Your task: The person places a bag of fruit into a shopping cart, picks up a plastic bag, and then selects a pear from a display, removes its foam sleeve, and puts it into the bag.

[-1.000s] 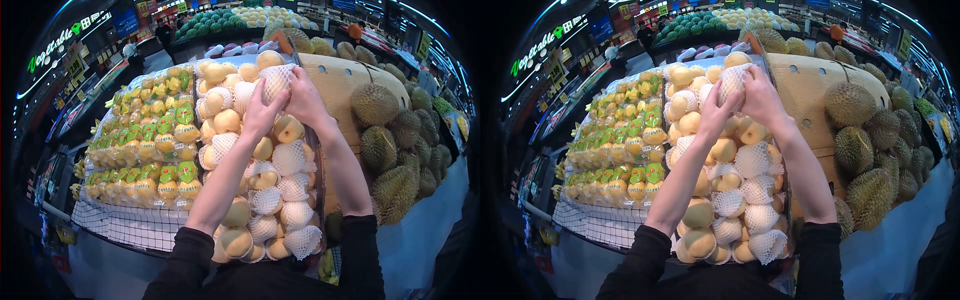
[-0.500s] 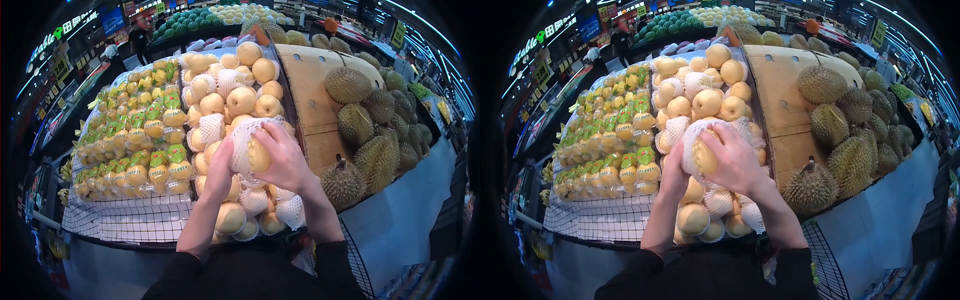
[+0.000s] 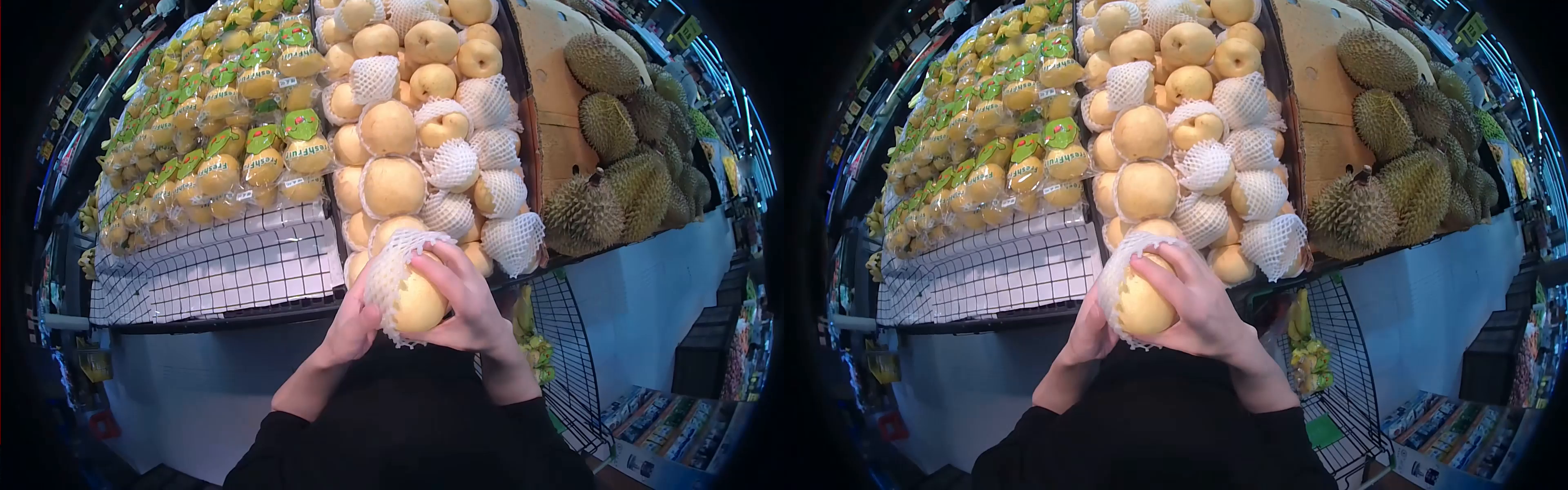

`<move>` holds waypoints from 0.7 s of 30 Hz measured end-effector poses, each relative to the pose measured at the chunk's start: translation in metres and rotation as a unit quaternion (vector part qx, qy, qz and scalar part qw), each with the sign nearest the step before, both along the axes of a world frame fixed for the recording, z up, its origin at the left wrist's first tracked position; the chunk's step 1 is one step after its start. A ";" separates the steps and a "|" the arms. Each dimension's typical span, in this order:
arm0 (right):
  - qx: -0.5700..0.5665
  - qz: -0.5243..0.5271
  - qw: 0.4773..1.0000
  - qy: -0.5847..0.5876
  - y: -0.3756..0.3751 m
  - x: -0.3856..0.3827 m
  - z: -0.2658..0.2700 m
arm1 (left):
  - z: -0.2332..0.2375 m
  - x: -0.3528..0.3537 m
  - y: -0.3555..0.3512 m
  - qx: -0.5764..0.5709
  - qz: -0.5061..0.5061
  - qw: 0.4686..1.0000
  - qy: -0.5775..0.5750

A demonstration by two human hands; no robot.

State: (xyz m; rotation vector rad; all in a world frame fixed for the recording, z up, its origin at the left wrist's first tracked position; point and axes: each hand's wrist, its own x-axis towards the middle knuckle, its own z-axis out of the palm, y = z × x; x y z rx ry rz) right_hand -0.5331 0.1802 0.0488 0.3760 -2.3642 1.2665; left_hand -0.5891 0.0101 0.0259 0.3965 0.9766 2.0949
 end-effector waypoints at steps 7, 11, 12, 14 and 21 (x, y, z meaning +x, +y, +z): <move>-0.004 0.005 0.999 -0.049 -0.034 0.033 -0.019 | -0.021 0.027 -0.029 -0.009 -0.012 0.996 -0.090; -0.069 -0.028 0.995 -0.063 -0.042 0.055 -0.019 | -0.023 0.035 -0.032 0.009 0.000 0.997 -0.075; -0.082 -0.062 0.993 -0.058 -0.044 0.059 -0.023 | -0.028 0.035 -0.034 0.016 -0.006 0.997 -0.072; -0.059 -0.105 0.990 -0.073 -0.046 0.068 -0.029 | -0.030 0.038 -0.032 0.004 0.000 0.996 -0.087; 0.104 -0.204 0.969 -0.094 -0.048 0.084 -0.014 | -0.034 0.046 -0.029 -0.019 -0.003 0.996 -0.089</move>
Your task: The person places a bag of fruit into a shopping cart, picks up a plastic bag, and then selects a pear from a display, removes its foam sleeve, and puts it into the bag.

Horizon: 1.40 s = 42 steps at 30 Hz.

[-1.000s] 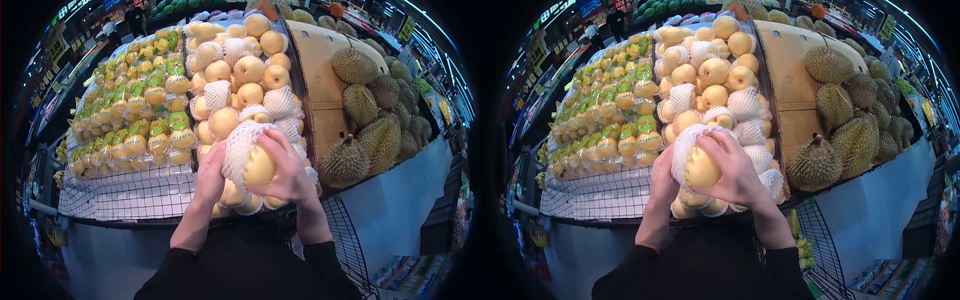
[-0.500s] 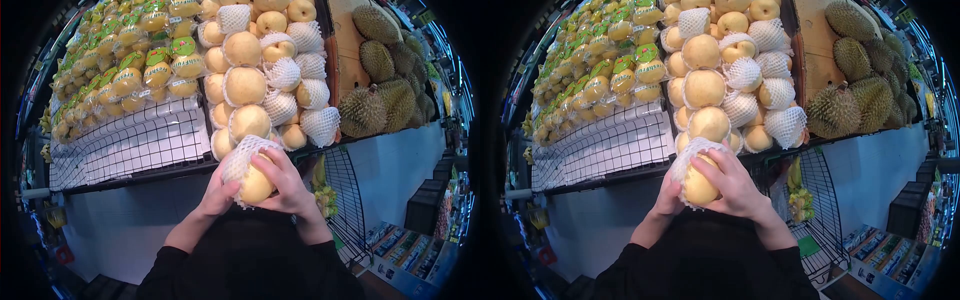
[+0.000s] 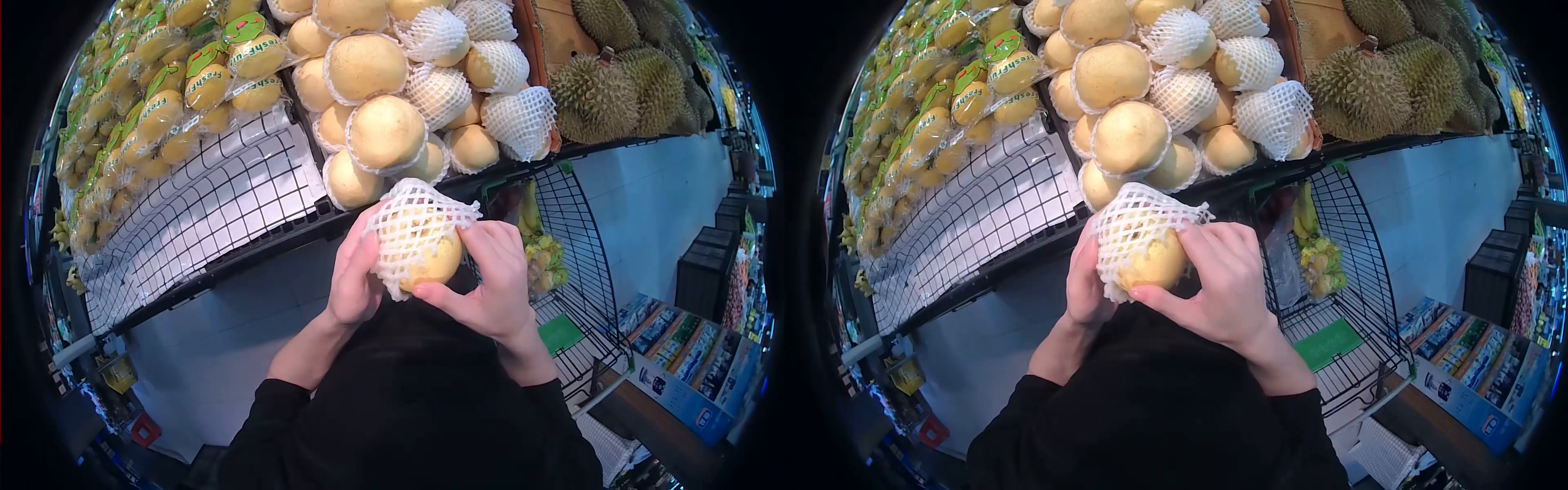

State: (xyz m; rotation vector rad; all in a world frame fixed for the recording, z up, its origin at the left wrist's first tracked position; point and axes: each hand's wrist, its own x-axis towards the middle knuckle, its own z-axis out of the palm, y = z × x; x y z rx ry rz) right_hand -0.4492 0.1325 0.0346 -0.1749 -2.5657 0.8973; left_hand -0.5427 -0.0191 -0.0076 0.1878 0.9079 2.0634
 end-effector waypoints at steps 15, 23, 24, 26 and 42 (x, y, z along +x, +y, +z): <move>-0.359 -0.009 0.933 -0.016 0.018 0.044 -0.027 | 0.006 0.015 0.045 -0.076 0.016 0.997 -0.001; -0.664 0.053 0.743 0.066 0.031 0.052 -0.043 | 0.003 0.025 0.049 -0.105 -0.018 0.993 0.059; -0.663 0.052 0.744 0.068 0.031 0.053 -0.041 | 0.004 0.025 0.049 -0.112 -0.027 0.989 0.088; -0.785 0.043 0.618 -0.005 0.030 0.055 -0.033 | 0.005 0.028 0.049 -0.117 -0.038 0.985 0.117; -0.890 -0.016 0.453 -0.040 0.034 0.044 -0.039 | 0.005 0.036 0.058 -0.135 0.044 0.958 0.250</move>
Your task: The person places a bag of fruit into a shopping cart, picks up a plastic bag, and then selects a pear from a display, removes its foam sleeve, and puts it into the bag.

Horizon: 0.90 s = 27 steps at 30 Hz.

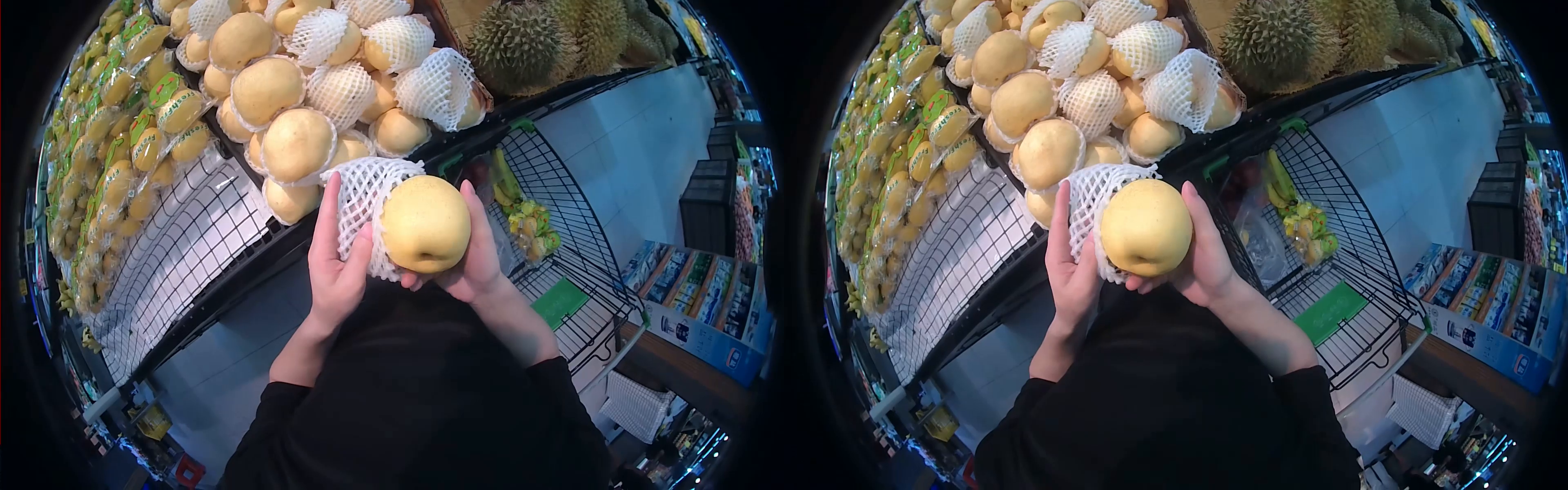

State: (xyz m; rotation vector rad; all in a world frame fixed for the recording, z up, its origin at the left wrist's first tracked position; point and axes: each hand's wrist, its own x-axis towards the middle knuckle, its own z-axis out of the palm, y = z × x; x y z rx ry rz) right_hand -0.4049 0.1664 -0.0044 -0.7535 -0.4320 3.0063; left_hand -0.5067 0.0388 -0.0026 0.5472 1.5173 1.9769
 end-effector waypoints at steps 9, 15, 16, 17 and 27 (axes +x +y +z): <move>0.379 -0.074 0.920 0.066 -0.003 0.004 -0.007 | -0.013 -0.014 -0.022 -0.055 -0.093 0.993 -0.047; 0.625 -0.066 0.777 0.035 -0.006 0.005 0.002 | -0.015 -0.017 -0.015 0.043 -0.156 0.982 -0.100; 0.625 -0.066 0.777 0.035 -0.005 0.004 0.002 | -0.013 -0.015 -0.013 0.039 -0.146 0.983 -0.107; 0.678 -0.063 0.731 0.045 -0.004 0.003 0.003 | -0.012 -0.014 -0.011 0.035 -0.136 0.983 -0.114; 0.795 -0.072 0.598 0.079 -0.006 0.000 -0.002 | -0.002 -0.011 -0.011 0.019 -0.108 0.984 -0.141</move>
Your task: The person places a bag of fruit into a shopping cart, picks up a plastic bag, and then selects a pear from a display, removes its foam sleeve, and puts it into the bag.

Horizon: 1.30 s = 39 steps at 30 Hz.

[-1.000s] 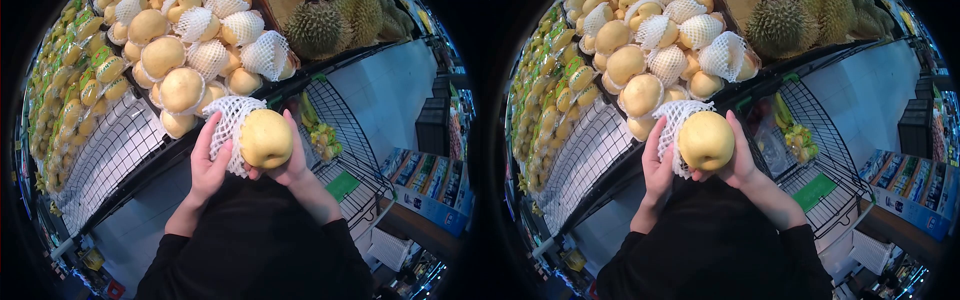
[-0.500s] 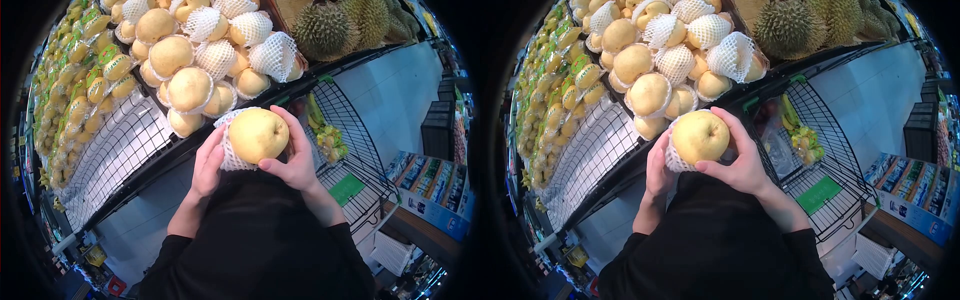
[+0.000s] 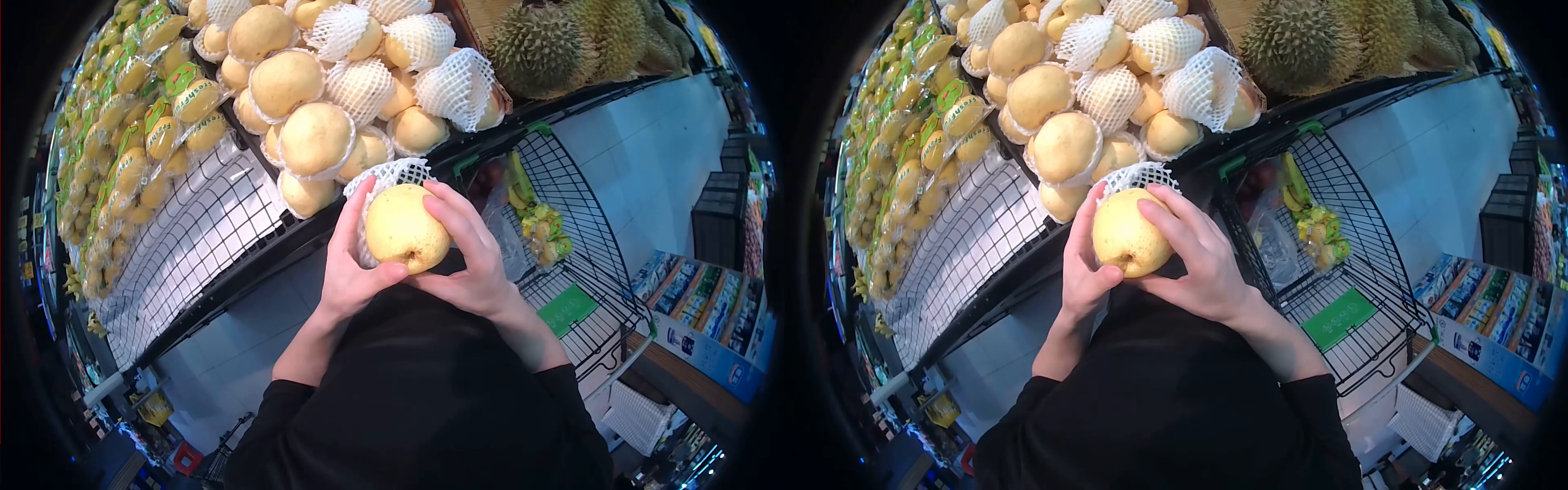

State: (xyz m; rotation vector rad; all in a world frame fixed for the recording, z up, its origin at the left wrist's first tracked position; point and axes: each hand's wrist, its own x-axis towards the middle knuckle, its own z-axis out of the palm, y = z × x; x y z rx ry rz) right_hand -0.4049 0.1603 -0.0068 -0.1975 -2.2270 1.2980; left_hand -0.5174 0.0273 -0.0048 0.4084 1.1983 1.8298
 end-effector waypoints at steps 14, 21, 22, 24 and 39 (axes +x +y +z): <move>-0.084 0.142 0.986 -0.020 0.016 0.012 0.003 | -0.026 0.004 -0.018 0.131 -0.059 0.986 0.082; -0.077 0.145 0.986 -0.009 0.016 0.012 0.000 | -0.029 -0.004 -0.024 0.097 -0.098 0.978 0.159; -0.078 0.142 0.987 -0.008 0.015 0.012 0.000 | -0.029 -0.005 -0.023 0.086 -0.095 0.977 0.169; -0.067 0.123 0.990 -0.028 0.014 0.013 -0.002 | -0.028 -0.006 -0.022 0.076 -0.101 0.976 0.178; -0.450 -0.064 0.868 -0.199 -0.008 0.036 -0.056 | -0.056 0.001 0.007 -0.201 -0.210 0.945 0.152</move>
